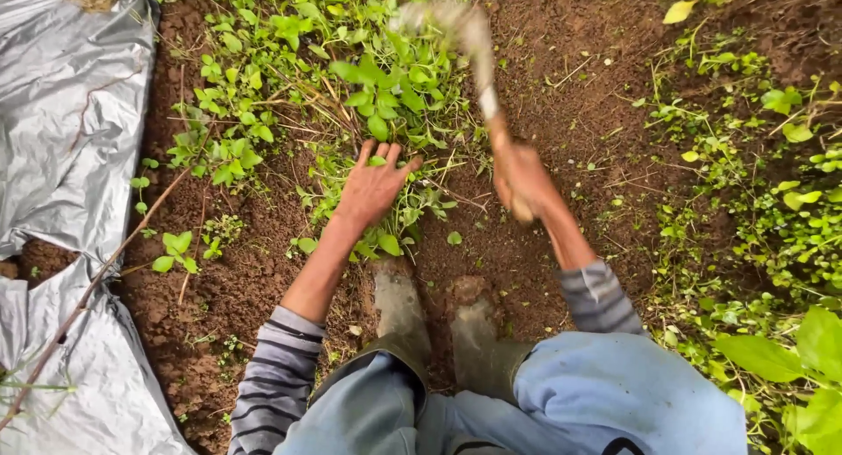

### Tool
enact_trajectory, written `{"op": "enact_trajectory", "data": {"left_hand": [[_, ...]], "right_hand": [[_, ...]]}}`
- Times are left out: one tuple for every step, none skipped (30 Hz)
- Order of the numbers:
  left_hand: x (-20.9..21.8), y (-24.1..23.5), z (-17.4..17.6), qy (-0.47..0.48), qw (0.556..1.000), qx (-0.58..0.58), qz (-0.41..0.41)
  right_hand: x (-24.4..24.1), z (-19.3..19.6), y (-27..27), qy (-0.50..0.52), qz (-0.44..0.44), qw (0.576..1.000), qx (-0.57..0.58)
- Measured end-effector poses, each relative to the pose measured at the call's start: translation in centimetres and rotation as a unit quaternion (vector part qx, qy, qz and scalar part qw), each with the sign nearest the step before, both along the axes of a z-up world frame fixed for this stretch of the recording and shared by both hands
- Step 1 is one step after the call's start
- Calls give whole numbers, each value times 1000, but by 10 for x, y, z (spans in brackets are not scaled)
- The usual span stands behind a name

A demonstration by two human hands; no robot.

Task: Cutting and pulling weeds from a field using a sickle and hands.

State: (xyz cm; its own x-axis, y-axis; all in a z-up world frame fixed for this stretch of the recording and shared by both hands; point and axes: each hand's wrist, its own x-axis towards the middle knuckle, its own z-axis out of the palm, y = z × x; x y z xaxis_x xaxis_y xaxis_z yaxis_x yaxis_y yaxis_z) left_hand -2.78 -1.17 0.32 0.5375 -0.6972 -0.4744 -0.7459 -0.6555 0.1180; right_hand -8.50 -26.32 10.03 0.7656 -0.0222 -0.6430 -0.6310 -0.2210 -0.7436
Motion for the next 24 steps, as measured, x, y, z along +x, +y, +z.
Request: {"op": "enact_trajectory", "data": {"left_hand": [[8, -1, 15, 0, 1000, -1, 0], [11, -2, 29, 5, 1000, -16, 7], [15, -2, 43, 10, 999, -31, 15], [23, -4, 29, 12, 999, -32, 18], [29, -6, 15, -37, 999, -34, -5], [36, -9, 2, -87, 995, -35, -31], [44, -14, 4, -85, 995, -36, -29], [52, -18, 7, -100, 994, -23, -32], [60, -23, 10, -114, 993, -11, -34], [67, -30, 15, -113, 993, -13, -35], [75, -37, 19, -53, 998, 19, -16], [81, -43, 22, 7, 999, 51, 5], [79, -46, 17, 9, 999, 49, 6], [78, -48, 12, 15, 998, 56, 13], [77, -50, 8, 22, 998, 63, 21], [71, -46, -1, 22, 998, 62, 20], [66, -42, -10, -4, 999, 38, -4], [61, -38, -19, -32, 999, 13, -28], [59, -33, -17, -32, 999, 12, -30], [58, -28, -15, -43, 998, -30, -42], [56, -23, -13, -54, 994, -73, -54], [52, -14, -6, -52, 994, -74, -54], [49, -5, 2, -72, 993, -72, -60], [46, 7, 10, -92, 991, -66, -67]], "right_hand": [[-21, -28, -3, 0, 0, 1000, -1], [-46, -56, -7, 36, 19, 998, 43], [-71, -83, -11, 73, 38, 993, 87], [-75, -85, -5, 75, 40, 993, 86], [-79, -86, 0, 67, 16, 993, 92], [-85, -87, 6, 58, -9, 993, 98], [-85, -90, 2, 59, -9, 993, 97], [-84, -94, 0, 67, 15, 993, 97], [-84, -98, -2, 74, 38, 992, 97], [-86, -92, -1, 75, 37, 992, 96], [-87, -86, 2, 67, 3, 993, 94], [-89, -81, 3, 60, -30, 994, 92], [-94, -81, 1, 61, -29, 994, 90], [-99, -82, -1, 51, -97, 992, 70], [-104, -83, -3, 40, -163, 985, 49], [-103, -80, -6, 41, -164, 984, 48], [-102, -77, -10, 8, -203, 979, 36], [-101, -74, -13, -25, -242, 970, 22], [-99, -71, -13, -25, -243, 969, 21], [-98, -69, -14, -21, -268, 963, 25], [-96, -67, -14, -18, -292, 956, 28], [-104, -72, -12, -17, -293, 956, 26], [-112, -78, -10, -8, -271, 962, 24], [-120, -84, -5, 1, -249, 968, 25]]}}
